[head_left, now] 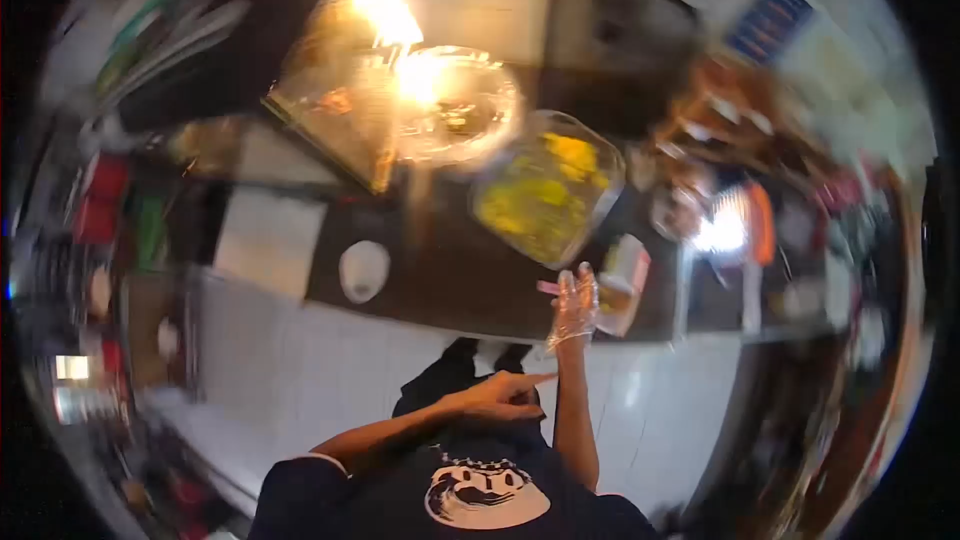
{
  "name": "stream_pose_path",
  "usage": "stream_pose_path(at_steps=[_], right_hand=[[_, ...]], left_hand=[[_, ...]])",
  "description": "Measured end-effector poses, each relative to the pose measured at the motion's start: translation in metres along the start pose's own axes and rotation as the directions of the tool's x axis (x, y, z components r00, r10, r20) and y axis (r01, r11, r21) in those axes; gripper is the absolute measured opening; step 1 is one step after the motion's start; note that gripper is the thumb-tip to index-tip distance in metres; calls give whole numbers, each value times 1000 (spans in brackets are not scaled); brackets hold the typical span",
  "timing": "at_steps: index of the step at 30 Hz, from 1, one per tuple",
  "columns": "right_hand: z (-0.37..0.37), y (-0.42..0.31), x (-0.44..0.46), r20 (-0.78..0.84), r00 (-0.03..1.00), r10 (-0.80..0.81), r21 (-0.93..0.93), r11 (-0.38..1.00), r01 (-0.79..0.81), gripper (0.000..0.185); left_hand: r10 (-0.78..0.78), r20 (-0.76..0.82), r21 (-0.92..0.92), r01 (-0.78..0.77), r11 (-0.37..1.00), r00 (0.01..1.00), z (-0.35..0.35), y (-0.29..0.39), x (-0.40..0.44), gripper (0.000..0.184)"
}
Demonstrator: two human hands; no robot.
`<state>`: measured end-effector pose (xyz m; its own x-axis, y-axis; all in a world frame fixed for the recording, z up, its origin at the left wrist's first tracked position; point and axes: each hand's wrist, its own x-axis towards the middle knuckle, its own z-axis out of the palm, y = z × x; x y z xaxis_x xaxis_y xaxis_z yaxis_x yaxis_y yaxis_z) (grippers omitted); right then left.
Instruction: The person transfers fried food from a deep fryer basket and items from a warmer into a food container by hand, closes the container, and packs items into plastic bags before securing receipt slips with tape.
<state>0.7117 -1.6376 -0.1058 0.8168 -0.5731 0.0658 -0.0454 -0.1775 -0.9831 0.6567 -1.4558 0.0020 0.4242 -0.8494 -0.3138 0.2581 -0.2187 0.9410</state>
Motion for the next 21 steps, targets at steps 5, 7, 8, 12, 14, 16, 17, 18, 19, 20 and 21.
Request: stream_pose_path(at_steps=[5,7,8,12,14,16,17,18,19,20,21], right_hand=[[141,-67,-55,541,827,154,148,950,-274,45],[159,-56,-93,717,633,292,132,834,-535,46],[171,-33,-112,767,558,318,82,813,-577,47],[254,-53,-144,800,557,223,18,919,-393,50],[317,-23,-137,749,588,304,-1,889,-458,53],[371,-27,-152,814,474,336,-18,831,-557,51],[399,-26,-164,848,524,83,111,938,-329,49],[428,-19,-177,825,538,-175,264,960,-92,47],[461,-4,-197,629,370,-684,488,718,497,45],[475,-42,-207,773,255,-581,273,667,693,45],[481,-70,-212,886,187,-425,326,856,402,42]], left_hand=[[-62,-696,-579,-507,638,716,-60,-51,-46,60],[58,-689,-649,-652,392,722,-66,-100,-71,73],[-7,-772,-540,-650,534,636,-67,-107,-78,76],[-14,-911,-305,-650,696,412,-97,-84,-134,68],[92,-964,-28,-440,897,249,-114,-94,-150,62],[63,-970,-29,-368,929,236,-162,-128,-175,61],[-2,-979,-106,-500,860,204,-194,-139,-192,60],[-68,-983,-161,-625,764,170,-228,-134,-212,60],[-166,-976,-207,-840,501,141,-267,-112,-243,59],[-168,-975,-210,-850,484,145,-291,-120,-261,59],[-113,-993,-87,-857,509,34,-315,-140,-273,56]])
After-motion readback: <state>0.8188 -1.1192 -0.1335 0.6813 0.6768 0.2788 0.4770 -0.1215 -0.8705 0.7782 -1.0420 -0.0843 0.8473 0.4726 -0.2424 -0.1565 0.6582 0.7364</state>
